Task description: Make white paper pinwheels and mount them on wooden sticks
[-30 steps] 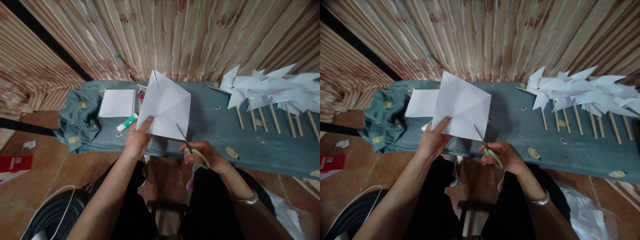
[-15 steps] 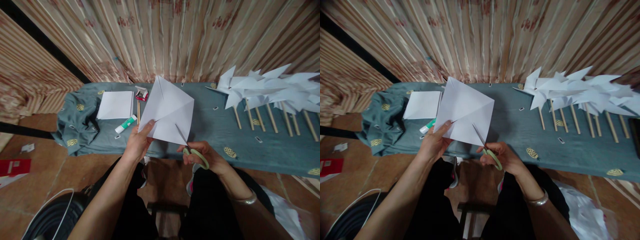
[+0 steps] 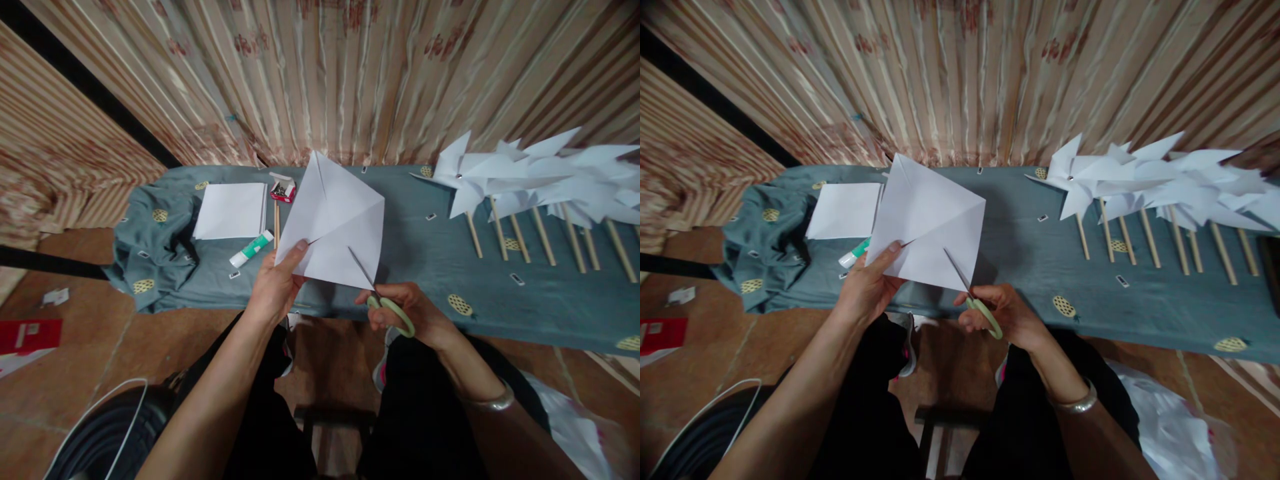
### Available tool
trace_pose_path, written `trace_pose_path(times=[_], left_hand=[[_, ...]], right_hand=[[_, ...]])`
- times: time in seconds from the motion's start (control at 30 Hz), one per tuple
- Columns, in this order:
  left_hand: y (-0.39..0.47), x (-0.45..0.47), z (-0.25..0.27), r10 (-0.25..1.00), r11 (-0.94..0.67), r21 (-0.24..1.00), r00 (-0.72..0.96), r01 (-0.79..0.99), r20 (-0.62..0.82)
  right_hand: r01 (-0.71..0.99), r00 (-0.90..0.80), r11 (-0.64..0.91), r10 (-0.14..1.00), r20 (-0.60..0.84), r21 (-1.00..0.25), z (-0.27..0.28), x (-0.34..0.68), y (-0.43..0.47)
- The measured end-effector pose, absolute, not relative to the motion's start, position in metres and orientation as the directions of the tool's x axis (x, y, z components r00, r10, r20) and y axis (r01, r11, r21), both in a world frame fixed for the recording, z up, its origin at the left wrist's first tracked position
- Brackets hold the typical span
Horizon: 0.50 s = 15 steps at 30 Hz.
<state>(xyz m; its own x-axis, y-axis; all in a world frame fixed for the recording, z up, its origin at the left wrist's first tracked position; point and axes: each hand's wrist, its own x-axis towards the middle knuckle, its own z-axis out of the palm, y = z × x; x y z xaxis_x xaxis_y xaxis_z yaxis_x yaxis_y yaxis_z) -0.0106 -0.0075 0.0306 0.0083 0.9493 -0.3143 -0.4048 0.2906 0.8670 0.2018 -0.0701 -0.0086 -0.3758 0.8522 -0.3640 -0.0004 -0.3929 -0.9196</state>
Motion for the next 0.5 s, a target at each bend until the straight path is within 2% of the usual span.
trace_pose_path(times=[0.3,0.5], left_hand=[[-0.0080,-0.0099,0.0294,0.967,0.238,0.883,0.013,-0.403,-0.255],[-0.0071,-0.0047,0.0298,0.964,0.205,0.873,-0.065,-0.443,-0.259]], right_hand=[[-0.033,-0.347,-0.445,0.845,-0.408,-0.895,-0.0079,0.1993,-0.0703],[0.005,-0.305,-0.457,0.846,-0.436,-0.890,-0.0071,0.1953,-0.0709]])
